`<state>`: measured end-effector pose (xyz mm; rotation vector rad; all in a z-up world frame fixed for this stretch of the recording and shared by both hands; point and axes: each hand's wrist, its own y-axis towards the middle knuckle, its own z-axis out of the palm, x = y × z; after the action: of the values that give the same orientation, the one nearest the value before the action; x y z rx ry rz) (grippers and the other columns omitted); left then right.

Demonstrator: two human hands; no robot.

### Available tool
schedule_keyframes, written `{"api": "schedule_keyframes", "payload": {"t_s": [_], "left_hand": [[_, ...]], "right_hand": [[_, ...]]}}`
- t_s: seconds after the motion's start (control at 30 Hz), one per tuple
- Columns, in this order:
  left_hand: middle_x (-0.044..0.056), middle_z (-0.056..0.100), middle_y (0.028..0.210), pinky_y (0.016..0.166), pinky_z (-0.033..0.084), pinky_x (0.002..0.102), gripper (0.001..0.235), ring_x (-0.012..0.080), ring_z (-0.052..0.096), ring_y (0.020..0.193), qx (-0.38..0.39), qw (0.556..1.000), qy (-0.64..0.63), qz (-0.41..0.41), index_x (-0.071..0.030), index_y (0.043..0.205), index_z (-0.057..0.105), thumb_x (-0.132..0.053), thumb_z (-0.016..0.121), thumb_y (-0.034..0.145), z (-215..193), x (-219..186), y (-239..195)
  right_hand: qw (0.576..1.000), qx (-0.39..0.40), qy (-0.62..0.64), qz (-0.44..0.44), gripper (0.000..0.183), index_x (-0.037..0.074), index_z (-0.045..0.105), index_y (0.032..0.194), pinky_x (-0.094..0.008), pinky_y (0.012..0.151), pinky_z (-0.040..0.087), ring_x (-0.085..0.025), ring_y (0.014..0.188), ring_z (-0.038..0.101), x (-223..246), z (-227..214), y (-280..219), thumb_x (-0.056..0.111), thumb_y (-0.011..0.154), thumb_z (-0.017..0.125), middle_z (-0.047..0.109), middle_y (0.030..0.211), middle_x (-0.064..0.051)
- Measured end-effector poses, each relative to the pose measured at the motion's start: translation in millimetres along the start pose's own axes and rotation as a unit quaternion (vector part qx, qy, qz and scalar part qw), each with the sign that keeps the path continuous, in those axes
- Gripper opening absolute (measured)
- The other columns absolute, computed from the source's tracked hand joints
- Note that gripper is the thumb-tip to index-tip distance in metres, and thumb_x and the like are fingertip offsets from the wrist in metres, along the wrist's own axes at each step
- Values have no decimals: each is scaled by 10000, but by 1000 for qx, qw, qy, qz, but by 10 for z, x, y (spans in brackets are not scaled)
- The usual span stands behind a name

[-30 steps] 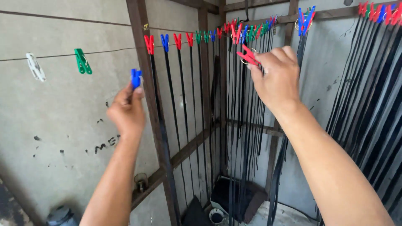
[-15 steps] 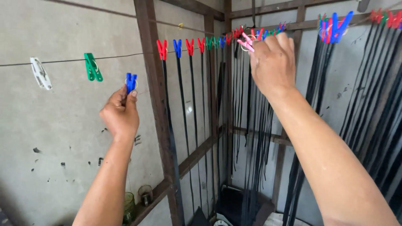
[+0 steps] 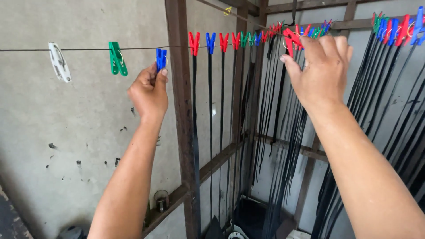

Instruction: Applying edge dye to a long leather strip using a specialized applicator and hanging it on a line to dry.

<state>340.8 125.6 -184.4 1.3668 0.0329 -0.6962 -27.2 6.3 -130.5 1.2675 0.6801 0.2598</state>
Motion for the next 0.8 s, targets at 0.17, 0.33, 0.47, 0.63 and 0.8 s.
{"api": "schedule_keyframes", "payload": {"t_s": [0.17,0.33,0.47,0.63,0.8], "left_hand": [[-50,726,759,710,514,231,331,38,613,701,-17,1000,-6,23,-118,1209,761,-325,747,951,37,-98,120],[22,748,934,704,561,213,452,25,611,701,-17,997,-69,21,-45,1272,702,-253,857,902,88,126,233],[126,758,1150,620,524,212,442,51,568,713,-20,992,-96,77,-10,1302,699,-125,884,917,124,104,186],[264,668,1345,695,553,251,571,101,579,755,15,991,-84,99,78,1431,570,-58,884,974,15,-61,-50],[283,559,1495,739,555,296,635,126,621,788,30,995,-65,67,69,1512,467,-18,834,1002,-138,-80,-408]], "right_hand": [[1000,-18,13,13,547,22,774,1209,-431,855,418,-299,969,484,22,9,-26,337,861,1055,604,1014,-94],[998,13,54,38,600,-2,729,1310,-523,925,445,-374,1070,494,159,-94,-64,291,862,1001,600,1163,-184],[979,99,96,149,694,71,550,1456,-586,1107,381,-447,1290,447,332,-386,-37,229,879,902,459,1442,-254],[976,76,150,137,489,59,616,1323,-518,1068,429,-349,1237,509,590,-689,-330,268,915,788,533,1351,-187],[949,109,289,66,403,71,622,1245,-510,1055,456,-300,1184,560,1048,-1095,-897,298,924,709,592,1262,-136]]}}
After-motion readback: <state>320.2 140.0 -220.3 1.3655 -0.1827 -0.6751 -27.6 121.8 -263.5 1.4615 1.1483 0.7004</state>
